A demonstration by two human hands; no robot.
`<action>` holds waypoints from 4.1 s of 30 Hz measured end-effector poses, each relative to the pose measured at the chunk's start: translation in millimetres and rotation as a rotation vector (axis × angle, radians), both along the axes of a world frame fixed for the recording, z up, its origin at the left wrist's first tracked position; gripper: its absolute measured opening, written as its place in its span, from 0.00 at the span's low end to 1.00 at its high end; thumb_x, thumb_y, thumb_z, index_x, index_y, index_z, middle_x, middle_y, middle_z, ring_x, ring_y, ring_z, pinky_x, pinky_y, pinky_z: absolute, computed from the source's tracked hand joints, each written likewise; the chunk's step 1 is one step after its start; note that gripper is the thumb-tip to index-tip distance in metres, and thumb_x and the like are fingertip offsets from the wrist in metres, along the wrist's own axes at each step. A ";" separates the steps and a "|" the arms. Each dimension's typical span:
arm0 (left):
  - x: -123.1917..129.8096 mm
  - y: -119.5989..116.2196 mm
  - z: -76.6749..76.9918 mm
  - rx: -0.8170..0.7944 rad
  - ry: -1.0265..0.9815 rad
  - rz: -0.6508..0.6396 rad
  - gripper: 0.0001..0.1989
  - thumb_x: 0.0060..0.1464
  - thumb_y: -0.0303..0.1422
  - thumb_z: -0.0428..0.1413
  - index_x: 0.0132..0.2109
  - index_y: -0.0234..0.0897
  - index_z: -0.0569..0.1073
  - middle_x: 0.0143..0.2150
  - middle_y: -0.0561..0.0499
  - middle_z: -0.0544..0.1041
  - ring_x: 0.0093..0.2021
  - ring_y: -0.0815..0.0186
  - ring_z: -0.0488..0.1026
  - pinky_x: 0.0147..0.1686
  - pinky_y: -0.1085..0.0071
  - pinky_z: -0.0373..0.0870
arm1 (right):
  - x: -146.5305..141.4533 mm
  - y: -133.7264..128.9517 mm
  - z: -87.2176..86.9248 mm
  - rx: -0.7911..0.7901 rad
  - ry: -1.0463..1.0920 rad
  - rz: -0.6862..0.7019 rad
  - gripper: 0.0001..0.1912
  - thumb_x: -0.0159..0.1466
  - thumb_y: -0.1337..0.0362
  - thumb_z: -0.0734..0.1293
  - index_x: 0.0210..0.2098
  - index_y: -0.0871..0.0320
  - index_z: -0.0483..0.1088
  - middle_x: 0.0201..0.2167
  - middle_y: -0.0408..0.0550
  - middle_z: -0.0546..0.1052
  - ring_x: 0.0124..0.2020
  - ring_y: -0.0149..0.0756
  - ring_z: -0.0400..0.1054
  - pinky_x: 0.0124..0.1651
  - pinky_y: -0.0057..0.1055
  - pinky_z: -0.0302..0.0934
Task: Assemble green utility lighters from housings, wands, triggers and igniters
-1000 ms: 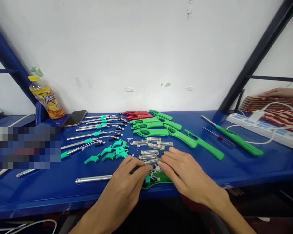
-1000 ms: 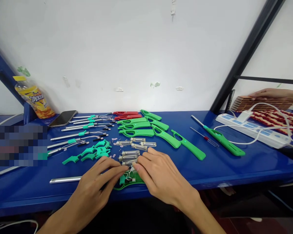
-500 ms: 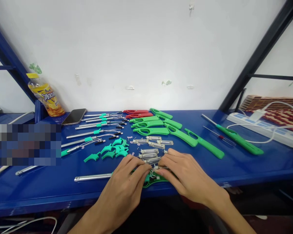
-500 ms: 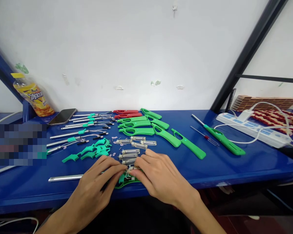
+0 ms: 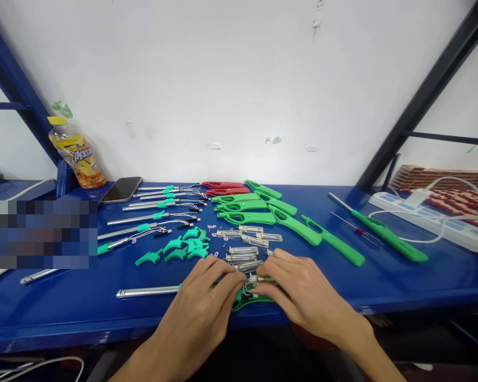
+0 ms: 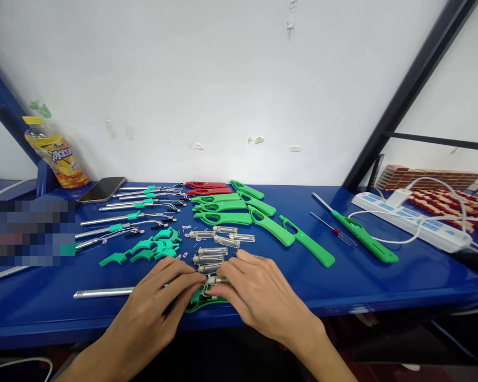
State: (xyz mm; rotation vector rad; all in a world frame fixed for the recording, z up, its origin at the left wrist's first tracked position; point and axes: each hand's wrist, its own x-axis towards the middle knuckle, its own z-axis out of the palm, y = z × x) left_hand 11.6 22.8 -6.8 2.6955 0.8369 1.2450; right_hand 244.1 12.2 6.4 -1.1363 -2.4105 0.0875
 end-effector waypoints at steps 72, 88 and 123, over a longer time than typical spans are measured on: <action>-15.6 -11.7 4.3 -0.127 0.150 0.038 0.13 0.70 0.25 0.55 0.58 0.42 0.73 0.50 0.47 0.77 0.46 0.56 0.76 0.47 0.56 0.71 | 10.9 -13.7 10.5 0.032 -0.071 0.017 0.13 0.79 0.62 0.61 0.54 0.51 0.77 0.44 0.48 0.77 0.42 0.41 0.72 0.45 0.39 0.64; -19.0 -7.0 -9.3 -0.003 0.224 0.099 0.17 0.72 0.26 0.51 0.59 0.49 0.76 0.54 0.47 0.78 0.53 0.55 0.75 0.51 0.59 0.71 | 94.6 6.3 14.2 0.198 -0.078 -0.646 0.20 0.78 0.55 0.61 0.62 0.55 0.75 0.56 0.55 0.82 0.56 0.52 0.77 0.60 0.52 0.70; -59.0 -1.2 24.1 -0.166 0.171 0.124 0.13 0.74 0.31 0.53 0.55 0.47 0.81 0.49 0.51 0.83 0.48 0.61 0.80 0.49 0.65 0.80 | 4.2 -25.7 12.4 0.077 -0.076 0.025 0.20 0.81 0.61 0.55 0.61 0.53 0.76 0.53 0.49 0.85 0.51 0.46 0.81 0.52 0.43 0.78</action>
